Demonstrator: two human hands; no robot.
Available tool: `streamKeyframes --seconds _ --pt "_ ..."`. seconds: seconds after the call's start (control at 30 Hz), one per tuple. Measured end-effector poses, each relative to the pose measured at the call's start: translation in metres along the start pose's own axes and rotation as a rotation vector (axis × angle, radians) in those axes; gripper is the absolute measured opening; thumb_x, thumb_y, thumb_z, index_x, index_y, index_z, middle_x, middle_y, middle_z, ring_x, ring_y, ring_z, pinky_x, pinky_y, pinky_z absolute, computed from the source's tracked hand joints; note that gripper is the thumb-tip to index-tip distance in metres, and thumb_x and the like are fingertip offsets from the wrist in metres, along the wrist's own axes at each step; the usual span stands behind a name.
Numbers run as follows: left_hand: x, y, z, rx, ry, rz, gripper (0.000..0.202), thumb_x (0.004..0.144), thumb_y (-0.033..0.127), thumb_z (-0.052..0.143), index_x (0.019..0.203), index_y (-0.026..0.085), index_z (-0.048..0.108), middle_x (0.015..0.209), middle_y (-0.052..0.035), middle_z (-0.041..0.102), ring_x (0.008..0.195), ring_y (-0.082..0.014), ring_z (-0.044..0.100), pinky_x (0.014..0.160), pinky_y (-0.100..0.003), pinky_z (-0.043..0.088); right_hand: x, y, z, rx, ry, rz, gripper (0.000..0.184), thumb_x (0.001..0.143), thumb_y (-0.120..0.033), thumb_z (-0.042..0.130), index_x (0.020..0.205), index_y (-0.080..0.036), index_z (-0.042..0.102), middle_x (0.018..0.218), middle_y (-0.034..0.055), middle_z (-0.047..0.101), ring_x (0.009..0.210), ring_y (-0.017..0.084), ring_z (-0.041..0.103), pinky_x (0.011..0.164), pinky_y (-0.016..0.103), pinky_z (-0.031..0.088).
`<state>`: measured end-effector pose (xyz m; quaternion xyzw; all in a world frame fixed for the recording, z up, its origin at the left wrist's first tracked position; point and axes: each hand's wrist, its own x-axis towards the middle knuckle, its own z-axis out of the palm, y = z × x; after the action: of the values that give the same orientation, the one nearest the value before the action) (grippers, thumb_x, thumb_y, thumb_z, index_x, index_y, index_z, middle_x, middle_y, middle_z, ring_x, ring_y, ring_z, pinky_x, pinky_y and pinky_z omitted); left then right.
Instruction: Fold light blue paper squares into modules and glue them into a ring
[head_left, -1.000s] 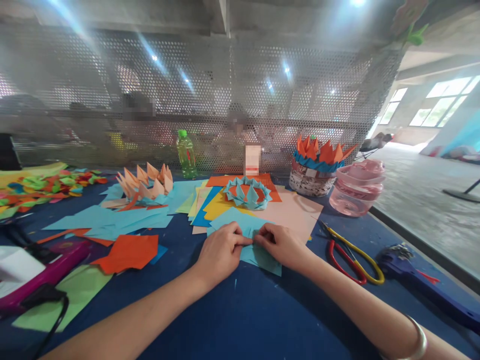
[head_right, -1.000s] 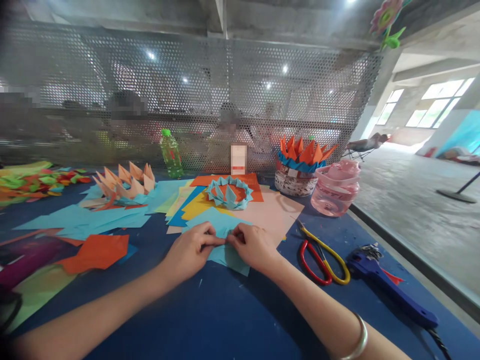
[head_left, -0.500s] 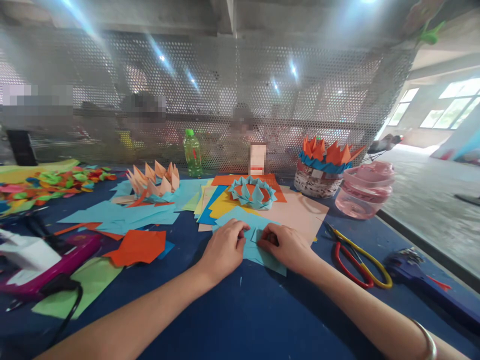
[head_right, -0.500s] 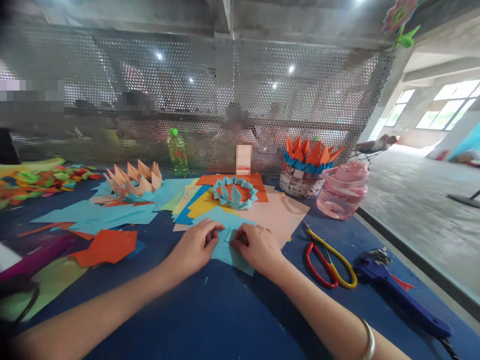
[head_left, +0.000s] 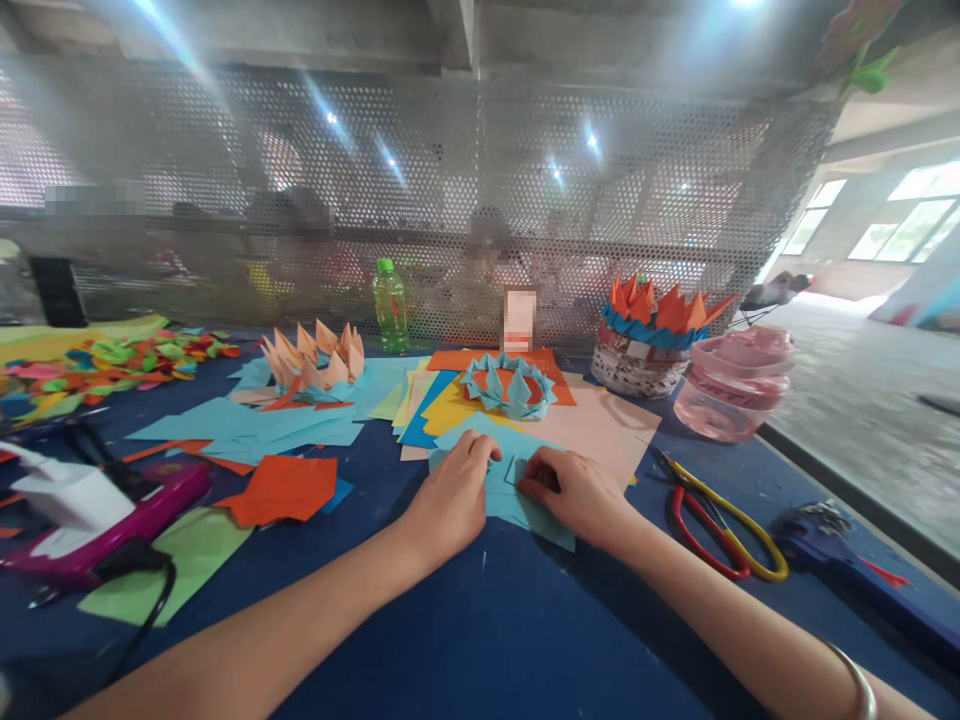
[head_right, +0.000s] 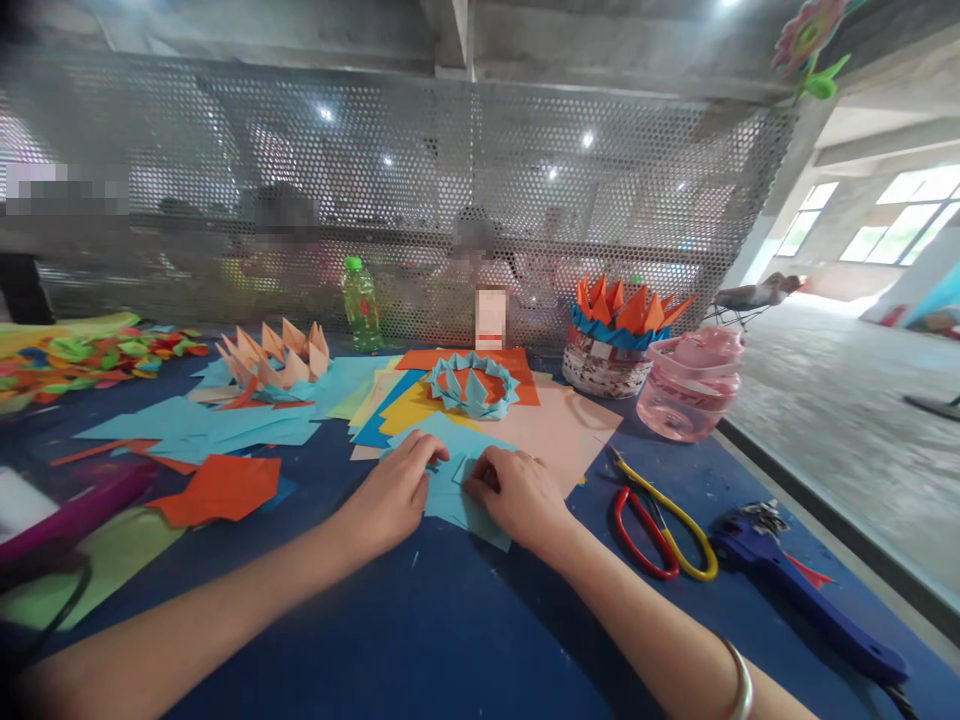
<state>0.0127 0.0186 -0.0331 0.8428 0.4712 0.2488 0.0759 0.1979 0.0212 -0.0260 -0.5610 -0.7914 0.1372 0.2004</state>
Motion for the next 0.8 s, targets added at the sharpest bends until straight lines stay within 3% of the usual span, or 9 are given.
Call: streamKeyframes --seconds 0.37,0.47,0.57,0.7,0.8 --pt "-0.009 0.005 -0.015 0.231 0.040 -0.026 0.040 0.074 -0.004 0.034 0.103 0.017 0.053 0.105 -0.0093 0.054 0.101 -0.0221 0.053 0.087 -0.037 0.046 0.000 0.001 0.000 0.013 -0.001 -0.011 0.011 0.081 -0.032 0.058 0.081 -0.021 0.062 0.070 -0.0014 0.063 0.063 0.011 0.053 0.057 0.023 0.031" --pt "-0.018 0.015 -0.018 0.251 0.030 0.052 0.045 0.077 -0.002 0.033 0.111 0.018 0.053 0.114 -0.0086 0.058 0.109 -0.0208 0.054 0.092 -0.036 0.046 0.000 0.002 0.000 0.023 -0.003 -0.014 0.012 0.081 -0.033 0.059 0.081 -0.022 0.061 0.068 -0.0018 0.062 0.062 0.012 0.052 0.057 0.023 0.030" --pt "-0.025 0.028 -0.012 0.257 -0.063 0.198 0.042 0.085 0.007 0.037 0.125 0.015 0.046 0.126 -0.0124 0.056 0.114 -0.0216 0.054 0.096 -0.036 0.046 0.000 0.001 -0.001 0.017 -0.009 -0.010 0.011 0.080 -0.032 0.059 0.082 -0.021 0.061 0.066 -0.0021 0.060 0.062 0.012 0.052 0.057 0.022 0.030" --pt "-0.029 0.037 -0.004 0.344 -0.098 0.244 0.036 0.093 0.026 0.038 0.126 0.011 0.046 0.122 -0.0168 0.060 0.111 -0.0257 0.058 0.094 -0.043 0.046 0.000 0.000 -0.002 0.000 -0.021 -0.001 0.007 0.079 -0.025 0.058 0.083 -0.021 0.062 0.068 -0.0016 0.060 0.063 0.011 0.052 0.059 0.022 0.031" --pt "-0.028 0.038 -0.004 0.437 -0.118 0.272 0.036 0.094 0.028 0.038 0.123 0.009 0.048 0.120 -0.0184 0.061 0.109 -0.0268 0.059 0.097 -0.044 0.043 0.000 0.001 0.000 0.012 -0.011 -0.010 0.009 0.080 -0.029 0.058 0.081 -0.021 0.061 0.066 -0.0019 0.060 0.062 0.011 0.052 0.059 0.022 0.031"
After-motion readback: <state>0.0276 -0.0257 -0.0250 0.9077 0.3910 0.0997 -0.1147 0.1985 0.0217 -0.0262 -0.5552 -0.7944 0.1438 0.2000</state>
